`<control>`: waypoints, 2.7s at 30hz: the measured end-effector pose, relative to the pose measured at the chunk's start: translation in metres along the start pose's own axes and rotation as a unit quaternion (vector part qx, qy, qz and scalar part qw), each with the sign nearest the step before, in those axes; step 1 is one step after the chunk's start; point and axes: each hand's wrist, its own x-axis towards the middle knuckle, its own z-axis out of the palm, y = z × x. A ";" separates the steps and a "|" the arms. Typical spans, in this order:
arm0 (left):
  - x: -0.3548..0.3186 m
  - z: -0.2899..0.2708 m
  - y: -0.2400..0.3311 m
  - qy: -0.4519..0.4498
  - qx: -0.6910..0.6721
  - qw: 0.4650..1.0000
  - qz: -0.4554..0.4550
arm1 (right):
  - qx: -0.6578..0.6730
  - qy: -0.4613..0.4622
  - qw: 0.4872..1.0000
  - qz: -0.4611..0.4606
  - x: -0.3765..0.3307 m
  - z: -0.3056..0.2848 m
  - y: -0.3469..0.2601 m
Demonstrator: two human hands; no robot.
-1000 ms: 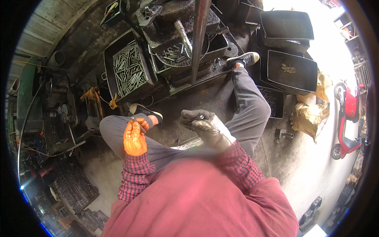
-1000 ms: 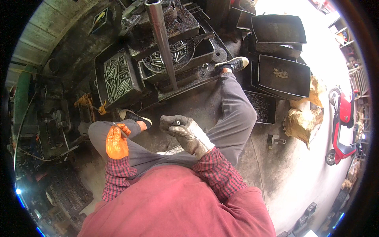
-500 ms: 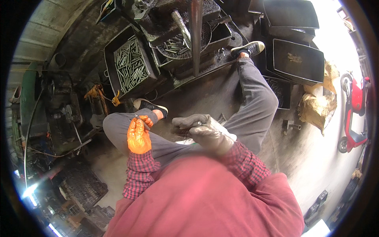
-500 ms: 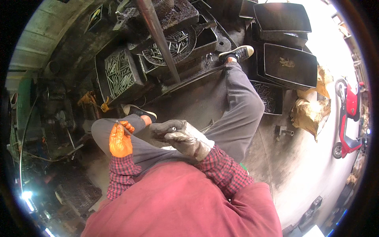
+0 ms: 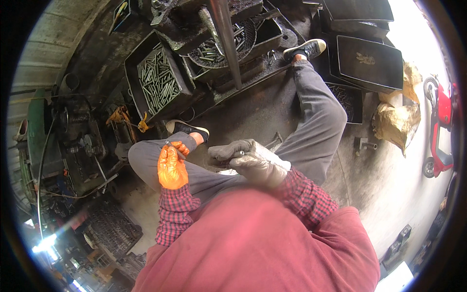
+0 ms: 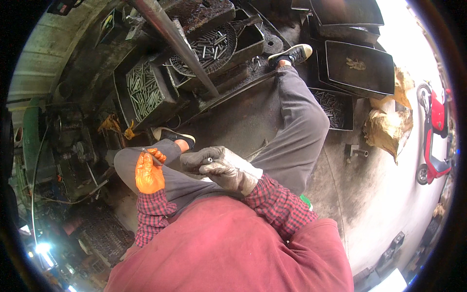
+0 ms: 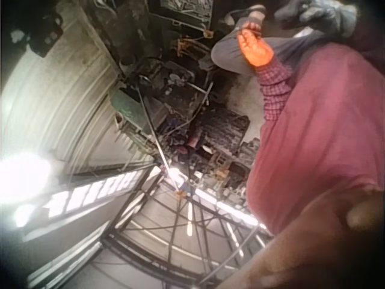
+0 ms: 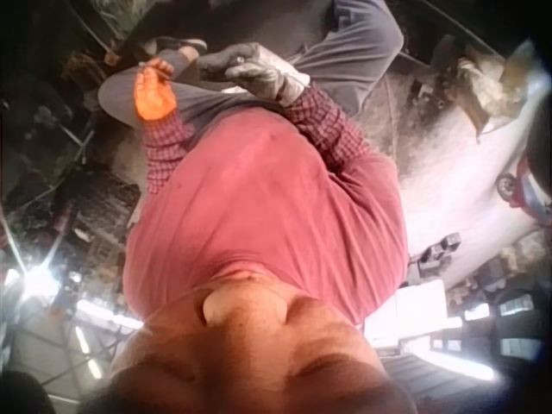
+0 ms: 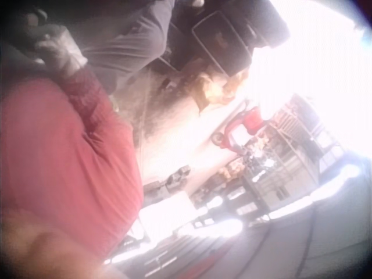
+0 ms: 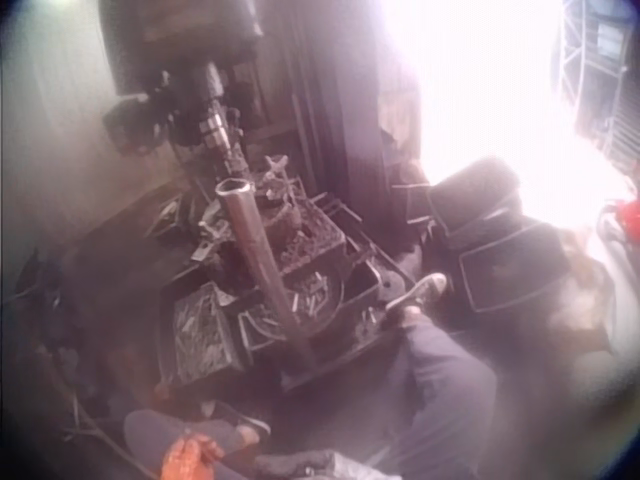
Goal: The person operates a drill press to machine small metal rods. They pick up rods from a tray, place them in the chuck, lower the drill, and then remove the finished pieces into a bin. The cycle repeats continuously.
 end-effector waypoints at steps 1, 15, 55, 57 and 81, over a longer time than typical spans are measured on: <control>0.000 0.000 -0.001 0.002 0.000 1.000 0.002 | 0.007 -0.007 1.000 -0.003 0.000 0.001 -0.001; 0.000 -0.002 -0.003 0.021 -0.003 1.000 0.001 | 0.220 0.058 0.973 -0.044 0.009 -0.005 0.006; -0.001 0.003 -0.005 0.012 -0.005 1.000 -0.003 | 0.282 0.332 0.899 -0.037 0.013 -0.025 -0.004; 0.001 0.001 -0.007 0.009 0.003 1.000 0.002 | 0.254 0.313 0.914 -0.042 0.016 -0.025 -0.002; -0.006 0.024 0.014 -0.014 0.143 0.989 0.037 | 0.038 0.346 0.924 -0.156 0.062 -0.094 -0.098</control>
